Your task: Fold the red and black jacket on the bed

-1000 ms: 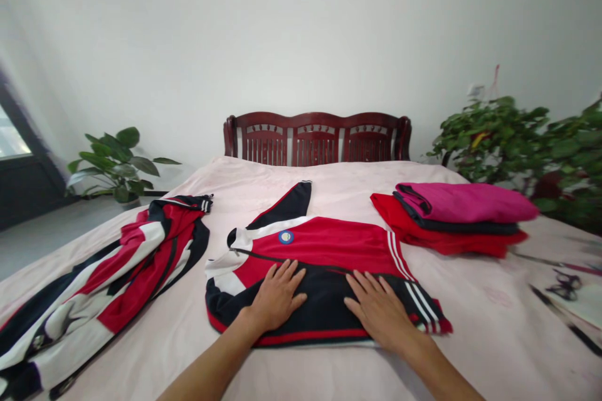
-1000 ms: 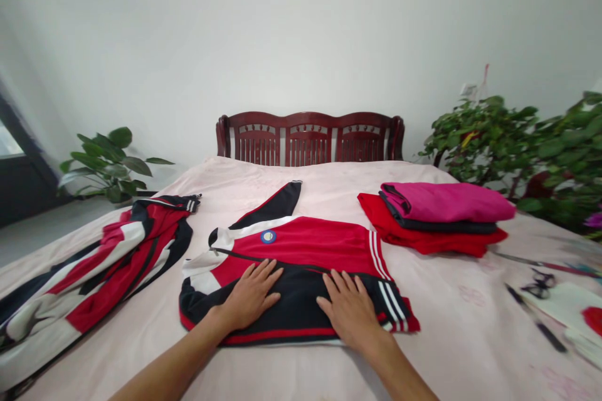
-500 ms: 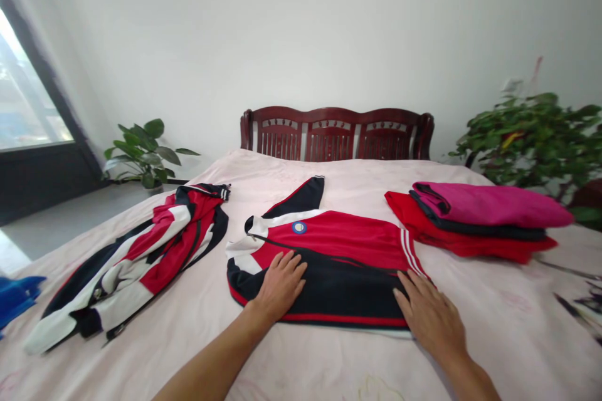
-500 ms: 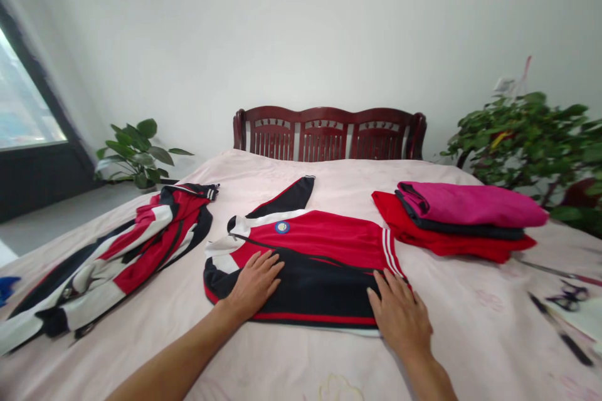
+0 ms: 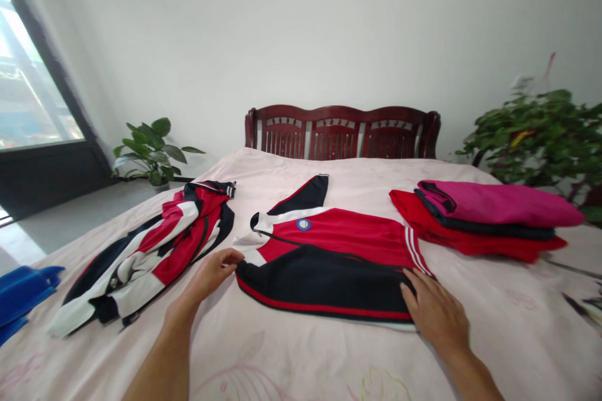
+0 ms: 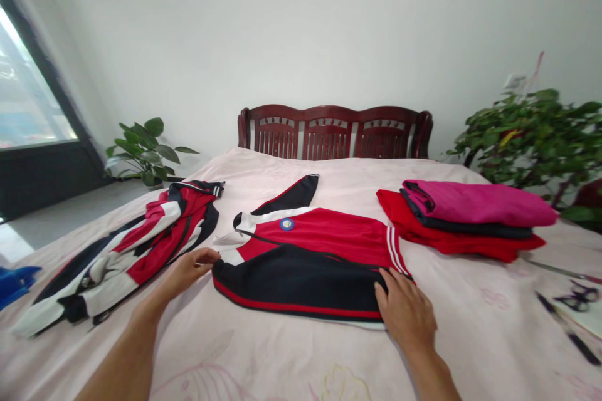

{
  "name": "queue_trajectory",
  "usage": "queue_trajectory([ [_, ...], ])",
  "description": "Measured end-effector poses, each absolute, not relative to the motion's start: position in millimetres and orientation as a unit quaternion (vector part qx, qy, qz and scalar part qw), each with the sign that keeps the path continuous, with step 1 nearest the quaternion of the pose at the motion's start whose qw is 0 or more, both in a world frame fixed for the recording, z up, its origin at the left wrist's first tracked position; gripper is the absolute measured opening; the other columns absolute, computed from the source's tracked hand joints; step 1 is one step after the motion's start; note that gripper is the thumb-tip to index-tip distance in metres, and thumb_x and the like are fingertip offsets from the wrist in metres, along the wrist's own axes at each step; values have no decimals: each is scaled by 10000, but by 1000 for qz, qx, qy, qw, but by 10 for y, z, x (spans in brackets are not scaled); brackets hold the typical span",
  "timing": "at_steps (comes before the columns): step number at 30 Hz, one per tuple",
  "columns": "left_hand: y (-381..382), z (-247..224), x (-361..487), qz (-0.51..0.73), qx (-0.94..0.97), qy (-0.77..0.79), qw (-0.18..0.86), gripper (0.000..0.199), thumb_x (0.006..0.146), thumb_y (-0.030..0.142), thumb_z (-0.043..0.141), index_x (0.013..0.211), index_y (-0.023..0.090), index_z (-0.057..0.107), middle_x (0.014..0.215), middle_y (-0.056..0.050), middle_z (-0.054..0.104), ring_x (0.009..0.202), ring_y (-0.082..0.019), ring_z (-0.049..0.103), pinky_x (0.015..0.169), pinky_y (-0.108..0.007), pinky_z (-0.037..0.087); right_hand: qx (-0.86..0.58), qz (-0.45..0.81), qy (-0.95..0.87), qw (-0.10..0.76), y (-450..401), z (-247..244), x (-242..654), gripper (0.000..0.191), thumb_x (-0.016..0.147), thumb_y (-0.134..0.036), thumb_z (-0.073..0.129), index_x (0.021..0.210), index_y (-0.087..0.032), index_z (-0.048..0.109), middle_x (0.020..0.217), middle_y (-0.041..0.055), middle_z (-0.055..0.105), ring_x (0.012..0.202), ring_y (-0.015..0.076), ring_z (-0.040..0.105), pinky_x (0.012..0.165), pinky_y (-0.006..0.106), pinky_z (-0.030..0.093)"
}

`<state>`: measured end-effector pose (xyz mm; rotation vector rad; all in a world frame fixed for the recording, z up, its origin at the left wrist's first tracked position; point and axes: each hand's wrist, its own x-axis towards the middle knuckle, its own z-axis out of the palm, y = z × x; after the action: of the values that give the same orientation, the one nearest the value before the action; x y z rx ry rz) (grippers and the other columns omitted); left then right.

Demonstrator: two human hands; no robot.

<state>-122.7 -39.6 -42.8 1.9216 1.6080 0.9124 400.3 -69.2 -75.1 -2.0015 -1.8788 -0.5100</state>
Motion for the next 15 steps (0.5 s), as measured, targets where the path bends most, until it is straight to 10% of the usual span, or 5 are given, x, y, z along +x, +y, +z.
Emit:
queue_trajectory([
  [6, -526, -457, -1111, 263, 785, 544, 137, 534, 672, 114, 575, 1176, 249, 686, 1291, -64, 684, 1274, -253, 570, 1134, -402, 407, -706, -180, -663, 169, -671, -782, 4038, 527, 960, -399, 328, 1313, -153, 631, 1344, 130, 644, 1170, 310, 617, 998, 468, 473],
  [15, -494, -548, -1019, 259, 781, 567, 45, 762, 643, 259, 753, 1376, 258, 543, 1458, -100, 558, 1423, -332, 415, 1178, -483, 350, -708, -186, -661, 165, -657, -806, 4051, 532, 958, -411, 319, 1312, -162, 628, 1338, 118, 648, 1158, 297, 625, 982, 447, 476],
])
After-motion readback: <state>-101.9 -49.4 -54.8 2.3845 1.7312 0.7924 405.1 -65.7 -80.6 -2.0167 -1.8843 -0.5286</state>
